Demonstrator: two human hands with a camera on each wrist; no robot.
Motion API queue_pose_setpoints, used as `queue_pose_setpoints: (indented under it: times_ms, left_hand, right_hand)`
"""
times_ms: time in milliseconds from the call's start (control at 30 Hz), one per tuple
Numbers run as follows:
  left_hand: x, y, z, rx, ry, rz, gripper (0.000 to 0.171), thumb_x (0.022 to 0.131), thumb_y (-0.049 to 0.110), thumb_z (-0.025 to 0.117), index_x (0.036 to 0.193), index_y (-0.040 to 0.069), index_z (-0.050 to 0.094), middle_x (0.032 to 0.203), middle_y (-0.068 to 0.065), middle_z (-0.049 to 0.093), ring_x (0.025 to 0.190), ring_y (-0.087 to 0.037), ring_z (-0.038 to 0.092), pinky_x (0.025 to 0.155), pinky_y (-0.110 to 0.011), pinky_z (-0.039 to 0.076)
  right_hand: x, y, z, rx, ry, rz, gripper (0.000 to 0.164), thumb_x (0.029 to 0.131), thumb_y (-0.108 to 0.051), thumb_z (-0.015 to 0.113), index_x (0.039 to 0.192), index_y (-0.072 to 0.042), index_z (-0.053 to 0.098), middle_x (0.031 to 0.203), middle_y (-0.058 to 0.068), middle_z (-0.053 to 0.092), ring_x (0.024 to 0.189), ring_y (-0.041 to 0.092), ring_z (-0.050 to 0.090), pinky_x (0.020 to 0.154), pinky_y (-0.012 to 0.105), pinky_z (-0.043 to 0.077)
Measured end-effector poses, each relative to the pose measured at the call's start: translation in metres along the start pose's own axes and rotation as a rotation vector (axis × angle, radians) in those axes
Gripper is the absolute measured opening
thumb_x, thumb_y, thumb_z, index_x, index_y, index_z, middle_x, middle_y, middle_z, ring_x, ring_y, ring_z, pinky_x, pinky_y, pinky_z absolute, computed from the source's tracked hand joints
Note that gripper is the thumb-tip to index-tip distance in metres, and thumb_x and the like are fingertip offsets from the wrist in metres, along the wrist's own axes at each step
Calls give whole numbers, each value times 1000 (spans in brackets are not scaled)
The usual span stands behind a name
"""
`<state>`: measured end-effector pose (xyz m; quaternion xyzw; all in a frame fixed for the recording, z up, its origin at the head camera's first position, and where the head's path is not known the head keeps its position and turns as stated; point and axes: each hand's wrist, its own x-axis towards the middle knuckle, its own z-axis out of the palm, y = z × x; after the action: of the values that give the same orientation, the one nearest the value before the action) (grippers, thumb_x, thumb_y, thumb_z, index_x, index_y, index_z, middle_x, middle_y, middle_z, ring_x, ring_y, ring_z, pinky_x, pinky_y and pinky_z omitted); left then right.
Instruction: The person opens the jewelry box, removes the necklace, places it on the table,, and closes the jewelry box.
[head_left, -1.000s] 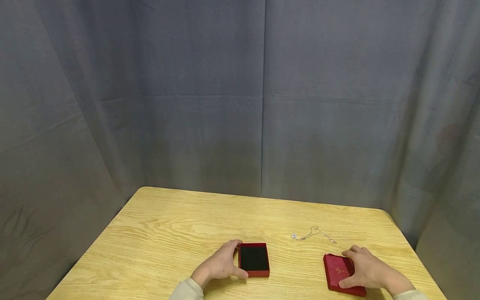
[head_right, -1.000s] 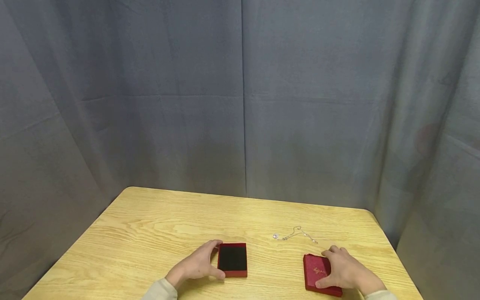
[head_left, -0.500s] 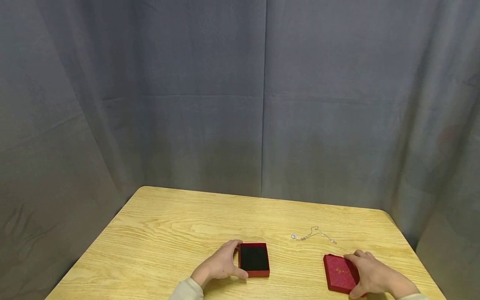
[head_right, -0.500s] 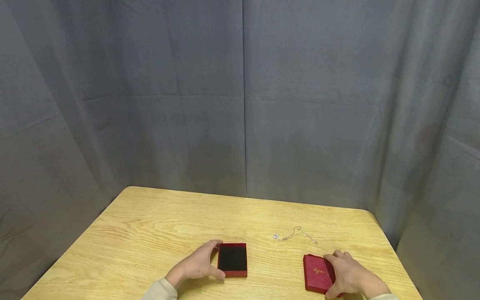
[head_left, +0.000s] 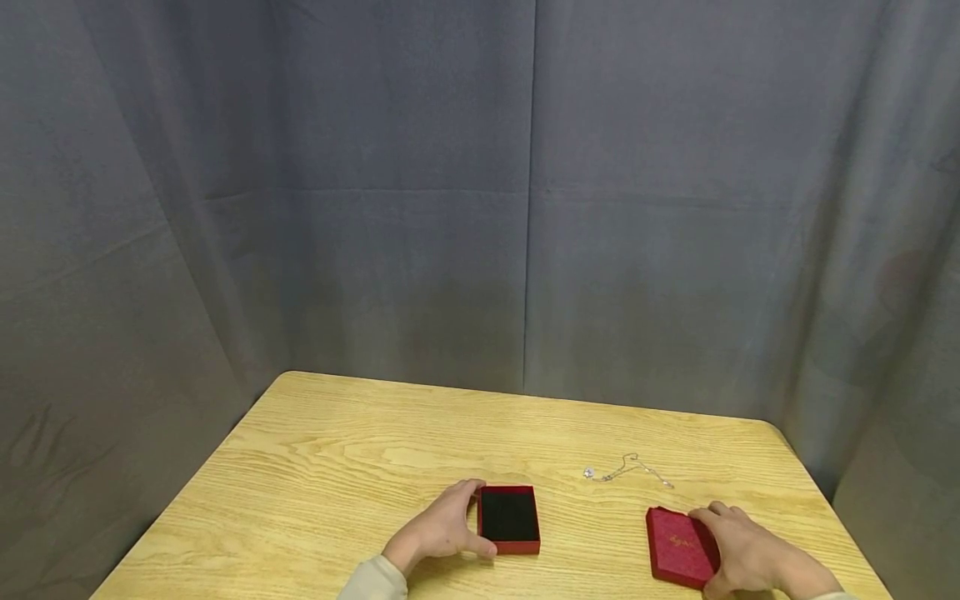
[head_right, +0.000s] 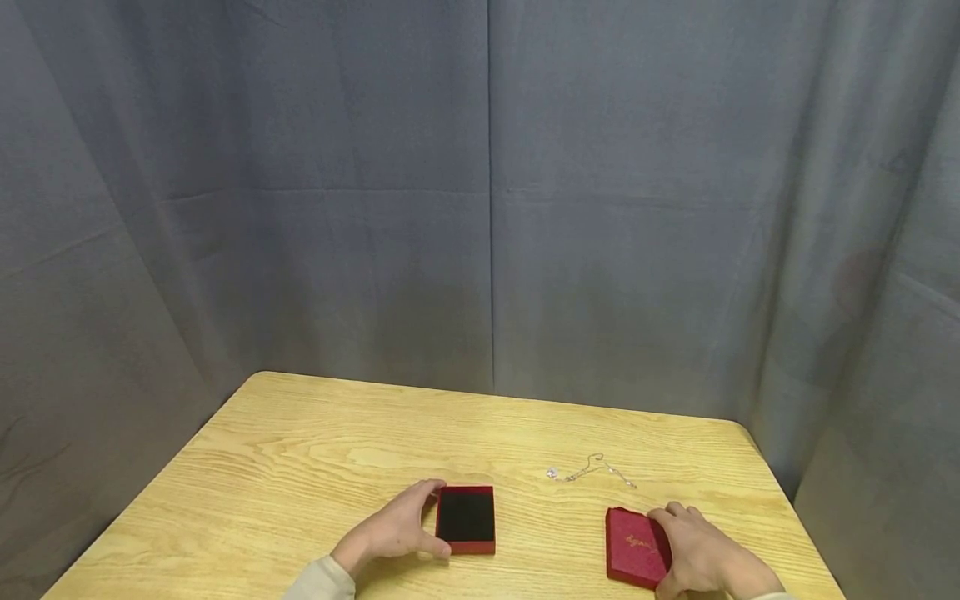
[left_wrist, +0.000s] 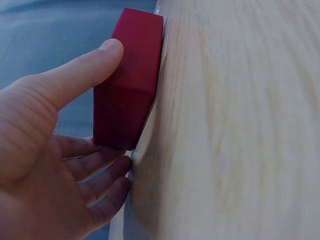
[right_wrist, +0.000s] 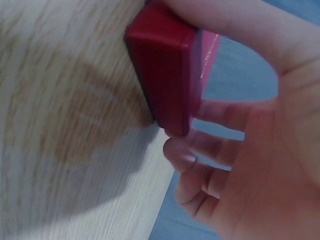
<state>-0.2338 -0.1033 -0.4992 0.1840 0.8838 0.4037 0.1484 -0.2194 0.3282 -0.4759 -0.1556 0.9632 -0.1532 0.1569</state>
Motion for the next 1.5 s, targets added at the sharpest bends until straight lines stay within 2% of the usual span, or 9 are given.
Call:
queue_pose_setpoints:
  times_ms: [133, 433, 567, 833, 1000, 1200, 1500]
  left_hand:
    - [0, 0, 0, 1, 3, 3, 95, 69, 38, 84, 141, 0, 36, 143, -18, 36, 131, -37, 33, 101, -54, 33]
    - [0, -3, 2, 5, 13, 13, 94, 70, 41, 83, 142, 1, 36, 142, -16, 37, 131, -36, 33, 101, -54, 33]
    - [0, -4, 3, 2, 18, 22, 94, 70, 41, 83, 141, 1, 36, 141, -15, 39, 129, -35, 34, 100, -54, 34]
    - [0, -5, 3, -16, 11, 29, 94, 71, 42, 81, 142, 1, 35, 143, -17, 36, 135, -39, 25, 103, -58, 28]
    - [-1, -5, 2, -11, 10, 27, 95, 71, 43, 81, 143, 2, 34, 144, -18, 34, 133, -37, 29, 101, -57, 31]
    - [-2, -4, 2, 8, 0, 30, 97, 70, 40, 83, 144, 3, 33, 146, -17, 32, 135, -37, 26, 102, -57, 30]
    - [-2, -5, 2, 36, -7, 46, 96, 70, 35, 84, 144, 3, 32, 145, -14, 35, 134, -34, 28, 102, -55, 31]
  right_hand:
    - [1, -2, 1, -20, 33, -26, 89, 50, -38, 88, 124, -3, 53, 102, 1, 48, 91, 21, 44, 70, 38, 45]
    - [6, -16, 4, -67, 175, -165, 93, 52, -45, 87, 123, 4, 53, 101, 1, 50, 88, 18, 46, 68, 31, 46]
    - [9, -25, 4, -65, 213, -206, 94, 54, -44, 87, 124, 8, 52, 104, 2, 50, 89, 17, 47, 70, 31, 47]
    - [13, -43, 1, -66, 284, -245, 91, 57, -44, 86, 123, 8, 52, 108, 1, 52, 95, 19, 49, 77, 36, 48]
    - [17, -53, -1, -57, 293, -260, 89, 58, -43, 86, 123, 8, 52, 108, 0, 51, 96, 18, 49, 79, 36, 48]
    - [22, -64, -1, -63, 290, -273, 90, 58, -43, 86, 124, 7, 52, 110, 2, 51, 100, 21, 49, 81, 40, 48]
    - [30, -80, -3, -53, 298, -307, 88, 59, -43, 85, 125, 5, 53, 112, 2, 51, 100, 20, 50, 81, 38, 48]
